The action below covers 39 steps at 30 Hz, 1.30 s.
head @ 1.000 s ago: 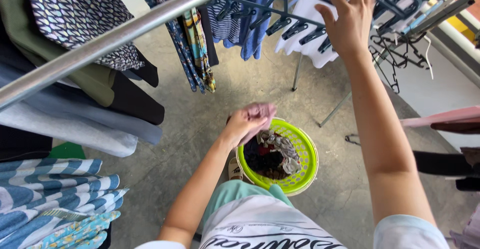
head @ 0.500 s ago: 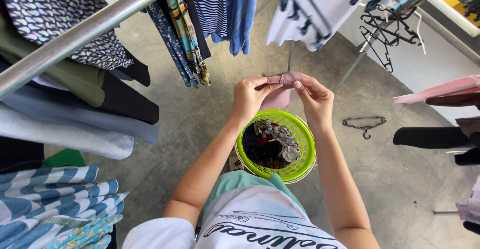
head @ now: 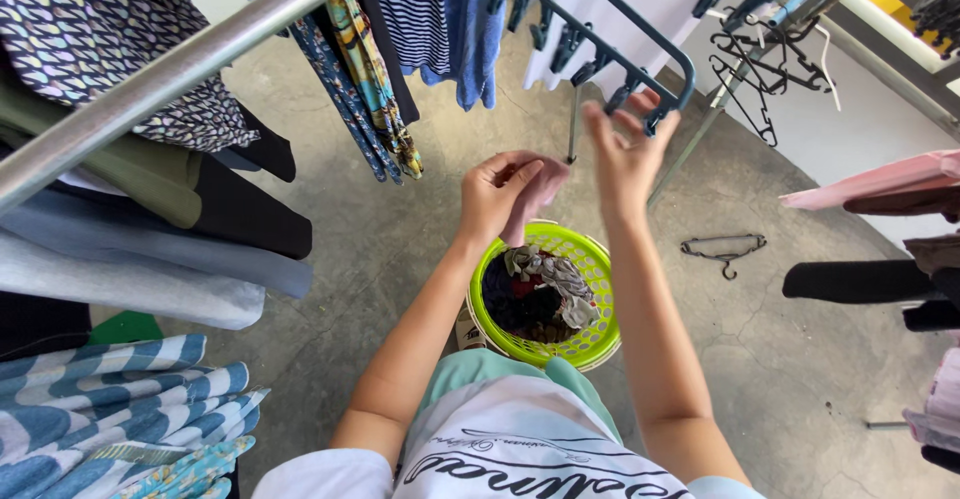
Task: The person removes clothes from a green laundry basket and hangs them on a metal drying rack using clothespins. The person handles various garments including socks, underwear, and shirts, clipping each item to the rack.
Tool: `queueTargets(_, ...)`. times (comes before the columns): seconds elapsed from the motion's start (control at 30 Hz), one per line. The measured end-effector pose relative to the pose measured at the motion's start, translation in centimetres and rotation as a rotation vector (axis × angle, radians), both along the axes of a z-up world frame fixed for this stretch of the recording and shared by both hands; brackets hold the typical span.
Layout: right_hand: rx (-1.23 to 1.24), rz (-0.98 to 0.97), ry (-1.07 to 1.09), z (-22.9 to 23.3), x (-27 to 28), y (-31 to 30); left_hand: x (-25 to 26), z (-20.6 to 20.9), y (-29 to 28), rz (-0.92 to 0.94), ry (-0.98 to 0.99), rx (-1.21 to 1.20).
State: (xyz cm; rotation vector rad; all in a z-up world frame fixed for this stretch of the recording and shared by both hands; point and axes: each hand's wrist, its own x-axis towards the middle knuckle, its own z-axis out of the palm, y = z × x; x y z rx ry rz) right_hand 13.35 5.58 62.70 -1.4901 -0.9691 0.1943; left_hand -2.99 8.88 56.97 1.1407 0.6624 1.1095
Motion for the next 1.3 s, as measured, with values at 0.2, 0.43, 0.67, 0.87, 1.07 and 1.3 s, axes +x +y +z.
queueTargets(0.2, -0.015, 0.157, 0.088, 1.1, 6.5, -0.3, 1.4, -2.2, 1.3, -0.137, -0.116, -0.272)
queueTargets(0.43, -0.124, 0.254, -0.039, 3.5, 7.0, -0.8, 7.9, -5.0, 1.7, -0.338, -0.444, -0.619)
queueTargets(0.67, -0.093, 0.143, -0.212, 1.1, 4.1, 0.8, 11.5, -6.7, 2.2, -0.165, -0.417, -0.622)
queueTargets(0.87, -0.120, 0.312, 0.087, 0.3, 6.2, 1.1, 11.5, -7.7, 2.2, -0.122, -0.234, -0.555)
queueTargets(1.07, -0.232, 0.474, 0.043, 1.8, 7.0, 0.8, 11.5, -6.6, 2.8, -0.222, -0.251, -0.433)
queueTargets(1.3, -0.237, 0.660, 0.315, 3.1, 8.2, 0.1, 10.7, -3.4, 3.3, -0.438, -0.425, -0.589)
